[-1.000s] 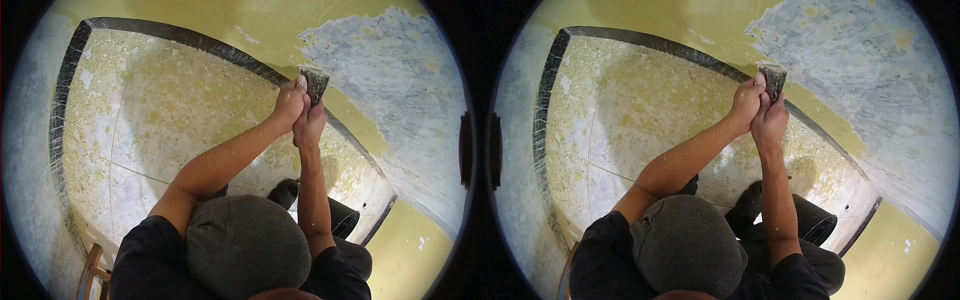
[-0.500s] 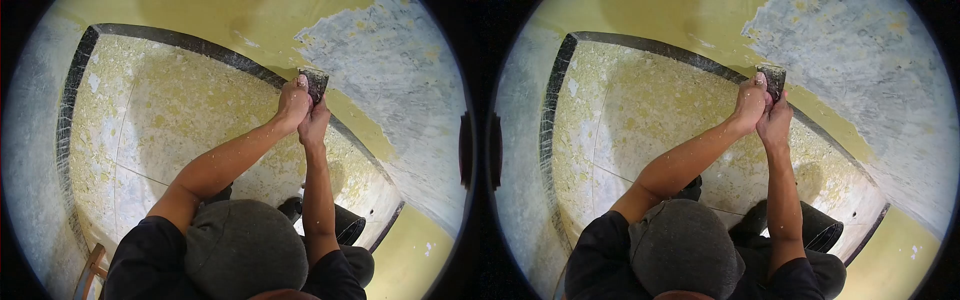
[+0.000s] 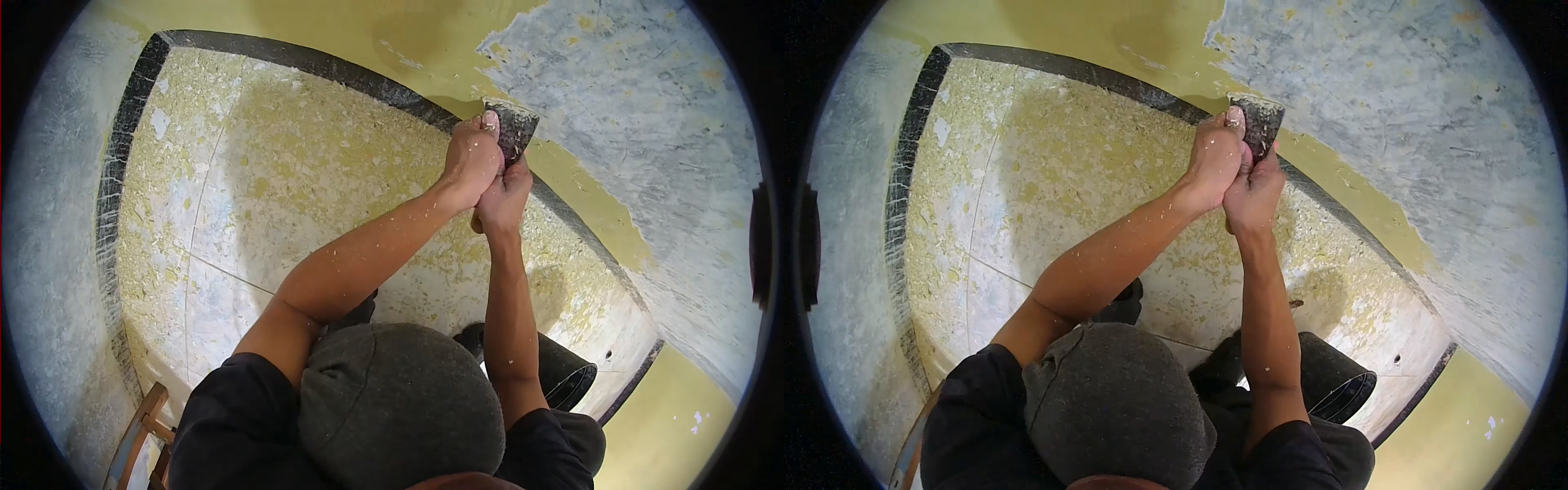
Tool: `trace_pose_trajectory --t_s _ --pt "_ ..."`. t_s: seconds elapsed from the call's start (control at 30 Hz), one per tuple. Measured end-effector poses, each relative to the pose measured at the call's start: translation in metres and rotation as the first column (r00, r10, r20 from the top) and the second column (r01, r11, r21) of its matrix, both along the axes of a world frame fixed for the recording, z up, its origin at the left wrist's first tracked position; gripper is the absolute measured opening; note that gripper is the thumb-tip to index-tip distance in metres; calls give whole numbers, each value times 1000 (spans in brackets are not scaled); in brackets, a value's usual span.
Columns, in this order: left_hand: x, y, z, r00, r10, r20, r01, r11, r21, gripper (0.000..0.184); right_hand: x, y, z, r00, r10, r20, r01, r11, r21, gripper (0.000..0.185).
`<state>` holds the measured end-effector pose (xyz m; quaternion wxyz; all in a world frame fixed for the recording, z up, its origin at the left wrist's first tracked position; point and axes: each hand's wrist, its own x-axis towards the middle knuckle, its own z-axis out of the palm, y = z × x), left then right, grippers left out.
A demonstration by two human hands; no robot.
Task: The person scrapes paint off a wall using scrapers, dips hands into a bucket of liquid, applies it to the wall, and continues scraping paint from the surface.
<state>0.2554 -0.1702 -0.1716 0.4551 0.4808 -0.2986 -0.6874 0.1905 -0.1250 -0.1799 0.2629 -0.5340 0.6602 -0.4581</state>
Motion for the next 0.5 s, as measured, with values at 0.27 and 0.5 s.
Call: trace_pose_trajectory --t_s 0.27,0.5 --pt "3 0 3 956 54 -289 -15 991 135 34 12 2 31 986 -8 -164 37 985 171 20" --pt "21 -12 32 973 45 226 -24 995 -97 37 23 -14 34 997 45 56 -42 998 -44 20"
